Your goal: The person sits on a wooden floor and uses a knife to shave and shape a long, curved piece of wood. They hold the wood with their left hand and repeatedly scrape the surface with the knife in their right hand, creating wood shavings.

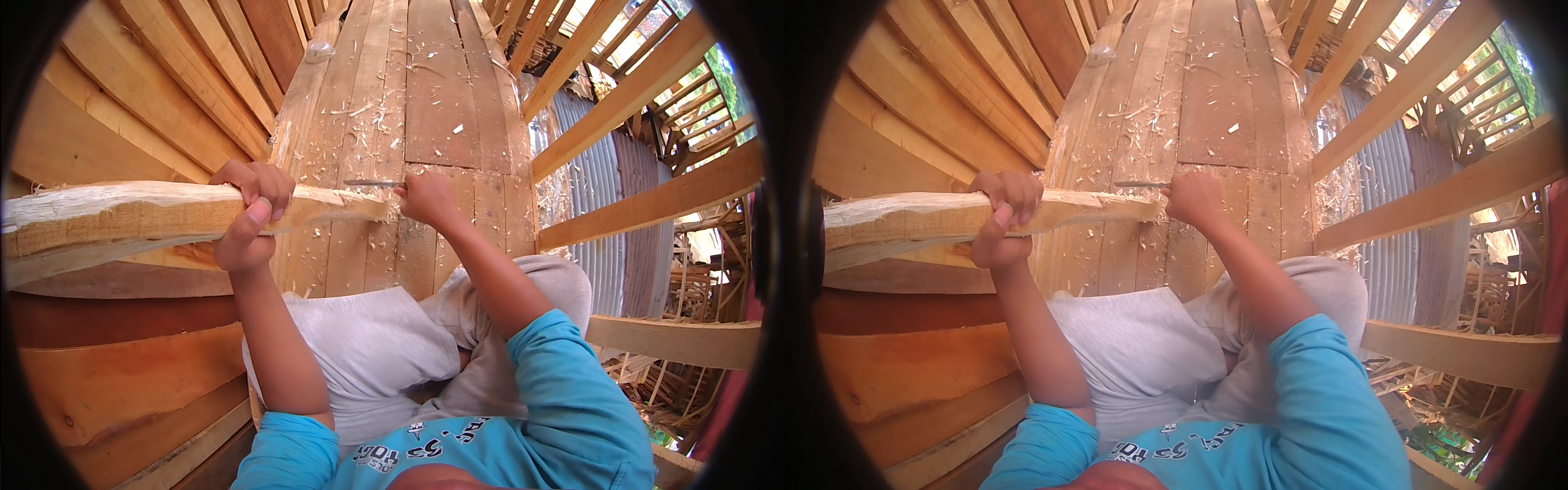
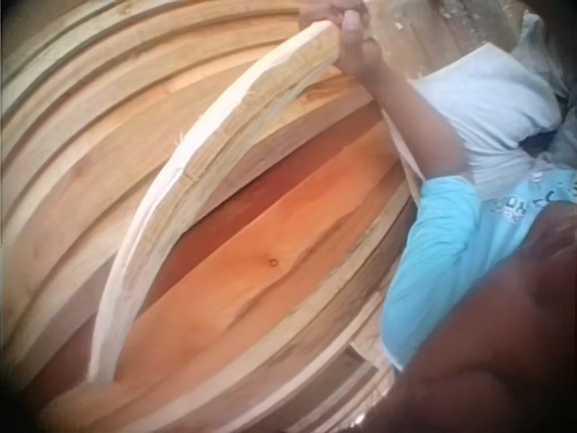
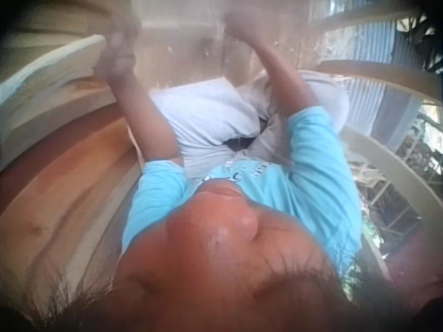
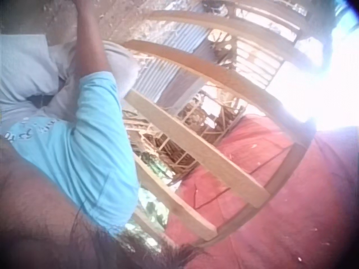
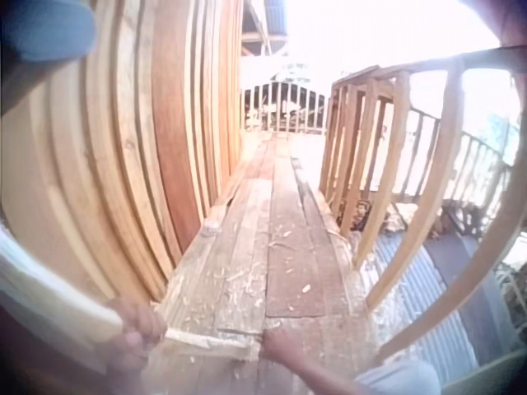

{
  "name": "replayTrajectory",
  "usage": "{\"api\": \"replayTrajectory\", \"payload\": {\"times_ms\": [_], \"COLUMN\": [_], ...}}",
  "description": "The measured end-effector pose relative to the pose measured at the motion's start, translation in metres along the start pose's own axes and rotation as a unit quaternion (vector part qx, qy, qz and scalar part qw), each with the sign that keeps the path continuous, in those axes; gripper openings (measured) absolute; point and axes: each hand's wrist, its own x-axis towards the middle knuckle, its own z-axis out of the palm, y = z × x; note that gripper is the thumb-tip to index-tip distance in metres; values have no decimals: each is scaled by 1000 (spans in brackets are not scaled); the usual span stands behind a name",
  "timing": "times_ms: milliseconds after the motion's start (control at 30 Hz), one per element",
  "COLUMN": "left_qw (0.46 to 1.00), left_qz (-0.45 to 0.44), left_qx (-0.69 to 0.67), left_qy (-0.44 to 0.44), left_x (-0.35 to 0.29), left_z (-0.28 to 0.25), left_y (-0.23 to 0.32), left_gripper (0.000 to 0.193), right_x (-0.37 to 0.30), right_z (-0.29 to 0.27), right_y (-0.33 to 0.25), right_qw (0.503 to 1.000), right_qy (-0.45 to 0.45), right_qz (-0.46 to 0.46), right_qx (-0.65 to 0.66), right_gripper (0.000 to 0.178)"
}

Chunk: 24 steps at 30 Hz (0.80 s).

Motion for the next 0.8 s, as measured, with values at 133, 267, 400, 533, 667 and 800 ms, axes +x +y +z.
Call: {"api": "replayTrajectory", "payload": {"times_ms": [133, 267, 400, 533, 667, 800], "left_qw": [1000, 1000, 1000, 1000, 1000, 999], "left_qz": [-5, 0, 2, 6, 5, 5], "left_qx": [3, 7, 1, 1, 6, -2], "left_qy": [1, -2, -7, -14, -21, -39], "left_x": [-1, 0, 0, 0, -1, 1], "left_z": [2, 3, 2, 1, -1, 0], "left_y": [0, 2, -1, -1, 0, 1], "left_gripper": [20, 19, 19, 18, 18, 17], "right_x": [9, 12, 6, 9, 6, 9], "right_z": [10, 19, 45, 45, 45, 43], "right_y": [11, 3, -1, -3, -3, 2], "right_qw": [983, 972, 971, 950, 912, 781], "right_qy": [69, -19, -5, -91, -160, -273], "right_qz": [64, 114, 116, 76, 137, 255], "right_qx": [154, 205, 211, 290, 352, 501], "right_gripper": [35, 38, 44, 53, 55, 43]}}
